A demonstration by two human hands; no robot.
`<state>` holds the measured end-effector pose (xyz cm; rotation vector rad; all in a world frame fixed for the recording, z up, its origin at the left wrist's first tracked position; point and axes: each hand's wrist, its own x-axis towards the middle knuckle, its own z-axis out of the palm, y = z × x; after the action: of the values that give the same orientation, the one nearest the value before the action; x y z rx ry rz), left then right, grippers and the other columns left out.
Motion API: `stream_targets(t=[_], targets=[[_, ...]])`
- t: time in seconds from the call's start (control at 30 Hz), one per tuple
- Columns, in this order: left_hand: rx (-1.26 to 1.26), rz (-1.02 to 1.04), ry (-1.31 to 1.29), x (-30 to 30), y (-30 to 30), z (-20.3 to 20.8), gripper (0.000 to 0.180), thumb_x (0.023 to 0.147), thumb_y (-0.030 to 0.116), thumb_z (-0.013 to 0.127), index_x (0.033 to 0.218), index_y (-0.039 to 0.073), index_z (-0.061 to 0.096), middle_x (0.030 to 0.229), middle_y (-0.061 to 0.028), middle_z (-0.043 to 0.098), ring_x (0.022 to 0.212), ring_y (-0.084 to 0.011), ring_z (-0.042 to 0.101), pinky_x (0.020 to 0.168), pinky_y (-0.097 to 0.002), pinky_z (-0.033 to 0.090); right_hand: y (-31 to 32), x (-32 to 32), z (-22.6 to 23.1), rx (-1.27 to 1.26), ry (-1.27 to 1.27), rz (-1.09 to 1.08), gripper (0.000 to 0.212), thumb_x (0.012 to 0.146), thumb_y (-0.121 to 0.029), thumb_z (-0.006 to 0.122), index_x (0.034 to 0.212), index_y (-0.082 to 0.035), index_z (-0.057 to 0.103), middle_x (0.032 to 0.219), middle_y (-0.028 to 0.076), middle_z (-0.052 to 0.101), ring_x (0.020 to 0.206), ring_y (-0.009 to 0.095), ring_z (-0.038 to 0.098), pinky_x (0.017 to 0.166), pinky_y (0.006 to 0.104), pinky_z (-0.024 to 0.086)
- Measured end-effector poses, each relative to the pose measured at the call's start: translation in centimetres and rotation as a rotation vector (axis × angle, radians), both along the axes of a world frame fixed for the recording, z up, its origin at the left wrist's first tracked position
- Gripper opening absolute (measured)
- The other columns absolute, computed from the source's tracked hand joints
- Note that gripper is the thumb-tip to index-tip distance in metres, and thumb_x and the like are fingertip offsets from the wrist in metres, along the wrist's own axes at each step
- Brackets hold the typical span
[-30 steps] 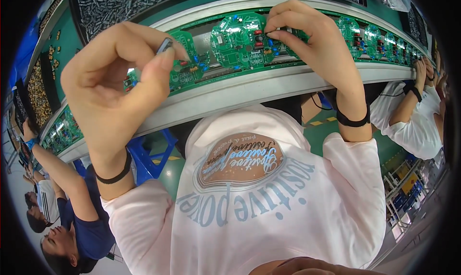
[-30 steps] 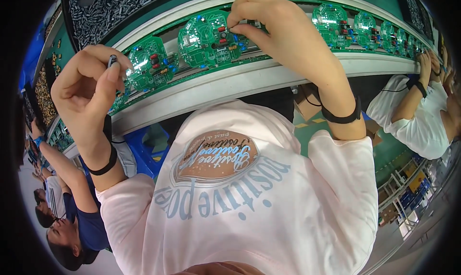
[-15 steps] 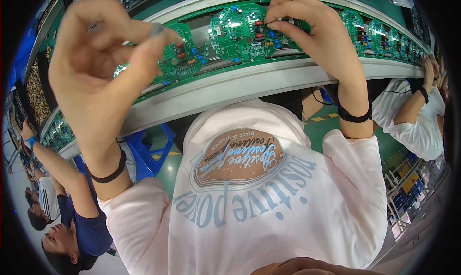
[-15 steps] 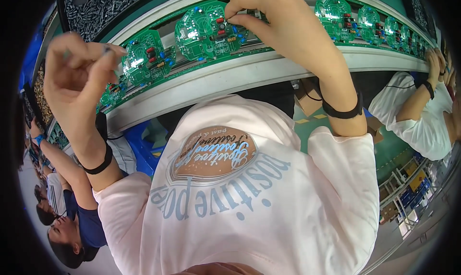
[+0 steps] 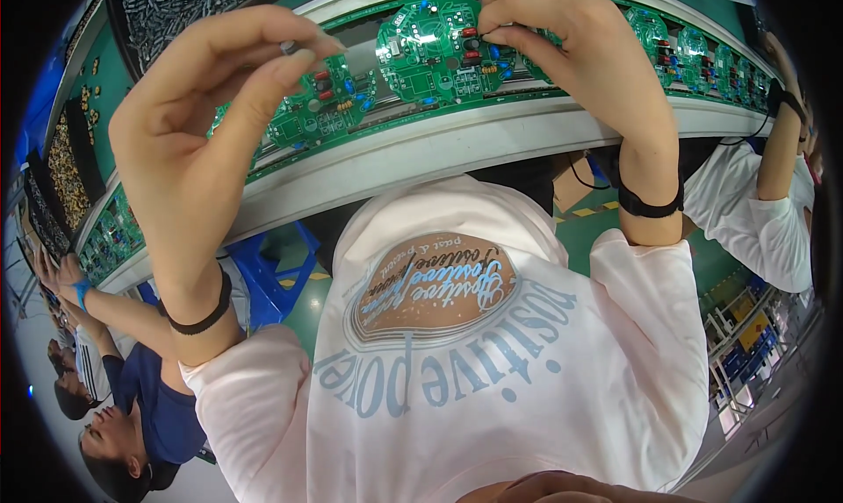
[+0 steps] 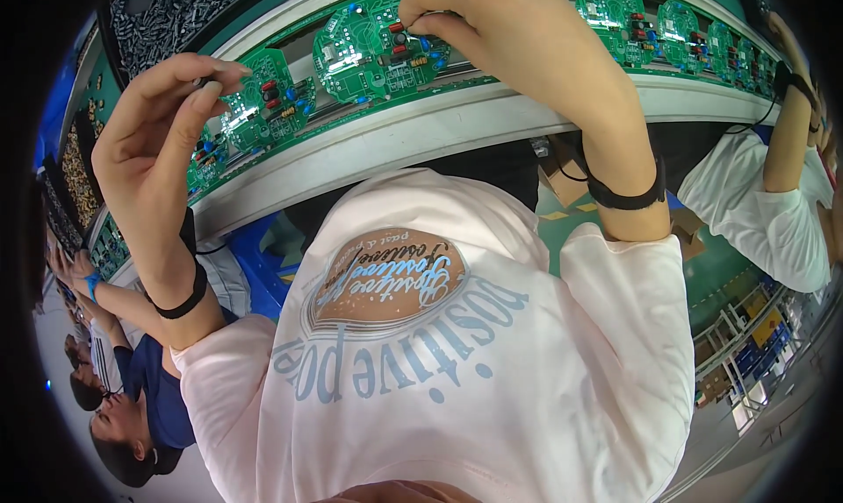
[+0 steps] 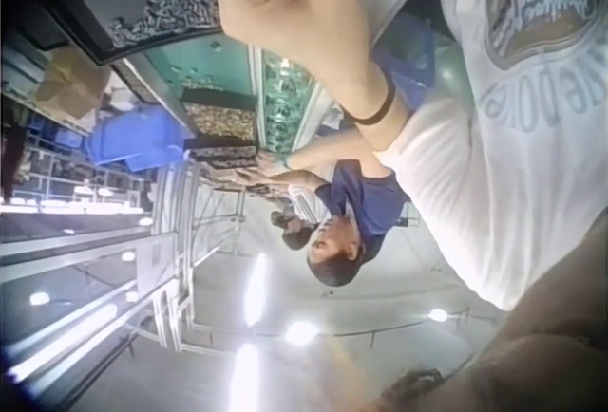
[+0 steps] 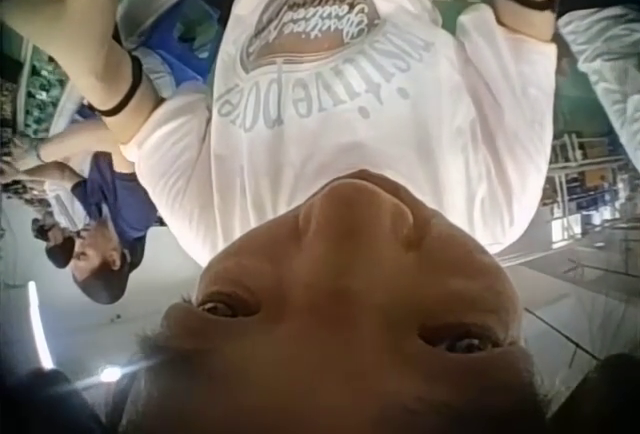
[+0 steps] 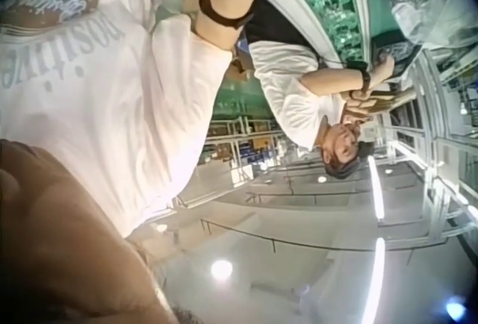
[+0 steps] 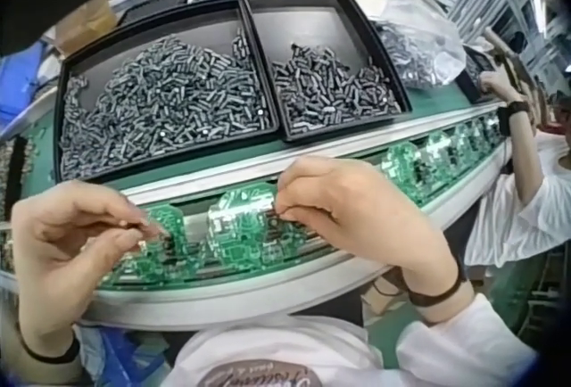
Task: The person picks up capacitors from a tray and inserts them into circuit boards on a conveyor belt. They repeat this process, positioning the capacitors into specific slots on each board by hand.
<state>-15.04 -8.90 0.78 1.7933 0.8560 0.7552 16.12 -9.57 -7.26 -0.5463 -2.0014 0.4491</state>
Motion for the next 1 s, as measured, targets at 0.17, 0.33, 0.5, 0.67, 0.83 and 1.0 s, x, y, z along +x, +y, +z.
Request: stream_targets(t=[0.17,0.33,0.5,0.67,0.83,1.0], targets=[[0.036,-0.003,0.009,-0.1,0.1,-0.4,0.019,0.097,-0.006,0.065,0.116,-0.006,0.067,0.112,-0.0127,0.072,0.094,-0.0154,0.069,0.083,-0.0266,0.056,0.2,0.2,0.3,-0.01,-0.012,0.039,0.01,0.085,-0.002,0.072,0.095,-0.001,0.07,0.096,0.012,0.067,0.087,0.034,0.067,0.076,0.0393,0.054],[-0.033,0.029,0.047,-0.8,0.1,-0.1,0.017,0.099,-0.001,0.066,0.115,-0.004,0.067,0.105,-0.0096,0.071,0.088,-0.0125,0.067,0.076,-0.0238,0.054,0.1,-0.4,0.9,0.017,-0.013,0.013,0.01,0.084,-0.002,0.072,0.094,0.0,0.069,0.094,0.012,0.068,0.085,0.034,0.067,0.076,0.0394,0.054],[-0.356,0.055,-0.064,-1.5,-0.1,0.1,0.019,0.101,0.006,0.066,0.118,-0.002,0.068,0.098,-0.0082,0.071,0.083,-0.0107,0.067,0.071,-0.0215,0.054,-0.5,-1.4,2.7,0.027,0.005,0.025,0.011,0.086,-0.002,0.072,0.096,0.0,0.068,0.097,0.013,0.066,0.087,0.034,0.067,0.076,0.0401,0.054],[-0.554,0.048,-0.104,-1.4,0.2,-0.2,0.023,0.103,0.009,0.064,0.123,-0.003,0.067,0.099,-0.01,0.074,0.083,-0.0127,0.071,0.072,-0.0226,0.057,-2.2,-0.3,5.4,-0.449,-0.6,-0.243,0.014,0.091,-0.003,0.07,0.104,-0.001,0.066,0.106,0.011,0.069,0.092,0.033,0.067,0.082,0.0364,0.054],[-0.578,0.013,-0.141,-1.2,0.4,0.0,0.026,0.103,0.009,0.064,0.125,-0.004,0.066,0.104,-0.0131,0.075,0.088,-0.0157,0.074,0.076,-0.0239,0.059,-2.3,0.3,5.3,-0.465,-0.602,-0.249,0.014,0.091,-0.003,0.069,0.104,0.0,0.065,0.107,0.012,0.069,0.092,0.034,0.066,0.081,0.0378,0.054],[-0.578,0.003,-0.115,-1.2,0.5,0.2,0.025,0.102,0.005,0.064,0.124,-0.006,0.067,0.106,-0.0153,0.075,0.094,-0.0184,0.075,0.081,-0.026,0.06,-2.6,0.4,5.0,-0.452,-0.6,-0.287,0.014,0.091,-0.003,0.07,0.103,0.0,0.065,0.107,0.011,0.069,0.093,0.034,0.067,0.081,0.0373,0.054]])
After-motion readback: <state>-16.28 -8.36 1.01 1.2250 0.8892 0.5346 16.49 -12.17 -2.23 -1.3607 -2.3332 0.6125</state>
